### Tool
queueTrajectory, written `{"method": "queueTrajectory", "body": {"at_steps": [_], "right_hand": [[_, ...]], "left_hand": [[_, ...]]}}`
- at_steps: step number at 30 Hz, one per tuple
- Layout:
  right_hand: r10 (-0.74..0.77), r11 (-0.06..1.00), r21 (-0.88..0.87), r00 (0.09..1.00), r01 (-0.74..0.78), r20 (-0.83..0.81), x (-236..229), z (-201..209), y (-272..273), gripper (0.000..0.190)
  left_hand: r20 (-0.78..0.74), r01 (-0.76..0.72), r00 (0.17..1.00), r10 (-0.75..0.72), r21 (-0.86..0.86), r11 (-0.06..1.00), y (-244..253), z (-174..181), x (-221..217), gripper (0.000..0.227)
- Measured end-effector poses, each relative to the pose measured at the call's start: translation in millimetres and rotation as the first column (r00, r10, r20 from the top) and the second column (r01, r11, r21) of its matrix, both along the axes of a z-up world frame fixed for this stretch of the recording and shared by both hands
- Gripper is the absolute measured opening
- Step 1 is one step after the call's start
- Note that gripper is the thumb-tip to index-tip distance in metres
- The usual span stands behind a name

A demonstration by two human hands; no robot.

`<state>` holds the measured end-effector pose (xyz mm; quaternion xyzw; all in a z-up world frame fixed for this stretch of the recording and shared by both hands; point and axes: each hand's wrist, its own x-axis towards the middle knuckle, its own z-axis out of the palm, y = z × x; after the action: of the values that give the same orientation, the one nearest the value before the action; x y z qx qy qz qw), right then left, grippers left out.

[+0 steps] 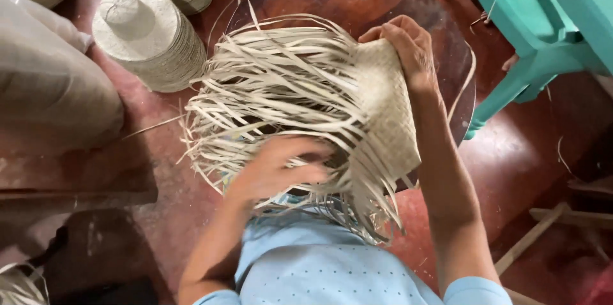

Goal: A person is weaving a hat by interlacing dried palm leaves on a small wooden table.

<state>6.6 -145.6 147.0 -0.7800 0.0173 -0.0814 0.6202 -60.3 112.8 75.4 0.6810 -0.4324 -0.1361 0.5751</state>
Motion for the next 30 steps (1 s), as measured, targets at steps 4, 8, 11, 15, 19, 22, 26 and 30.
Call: {"method": "queueTrajectory", "body": {"at_steps": [4,8,11,15,19,22,26,30], "right_hand": [[-0.03,0.992,0.125,0.999,0.033,-0.031,-4.1,-1.5,2.4,0.022],[-0.111,0.986,-0.13,0.991,0.101,-0.074,2.9,-5.0,-10.6,0.023],[0.155,0.873,-0.487,0.964,-0.031,0.217,-10.0,-18.0,-33.5,0.029],[-0.108,0.994,0.017,0.993,0.108,0.039,-45.0,11.6,2.7,0.031],[0.039,0.996,-0.083,0.994,-0.031,0.101,-64.2,17.8,-10.0,0.04],[0.05,0.999,0.009,0.979,-0.053,0.2,-65.2,-16.3,-28.8,0.045],[-0.073,0.993,0.115,0.895,0.025,0.439,-52.0,-66.1,-67.9,0.054],[-0.091,0.985,0.171,0.807,-0.012,0.584,-29.9,-62.6,-105.7,0.048]], "left_hand": [[-0.179,-0.48,0.873,0.454,-0.147,0.865,100.8,-85.4,7.0,0.018],[-0.324,-0.8,0.349,0.88,0.387,0.459,170.7,-188.6,8.2,0.106],[-0.749,-0.737,-0.1,0.655,0.498,0.457,163.6,-269.0,-3.2,0.078],[-0.96,-0.84,-0.091,0.266,0.218,0.497,113.2,-208.0,27.1,0.063],[-0.93,-0.846,0.093,0.357,0.115,0.521,94.6,-174.7,98.5,0.119],[-0.724,-0.857,0.213,0.656,0.183,0.481,112.2,-216.4,188.2,0.094],[-0.337,-0.878,0.453,0.825,-0.007,0.479,76.5,-158.7,261.5,0.091],[-0.121,-0.796,0.601,0.79,-0.185,0.577,-3.1,-34.9,261.8,0.077]]}}
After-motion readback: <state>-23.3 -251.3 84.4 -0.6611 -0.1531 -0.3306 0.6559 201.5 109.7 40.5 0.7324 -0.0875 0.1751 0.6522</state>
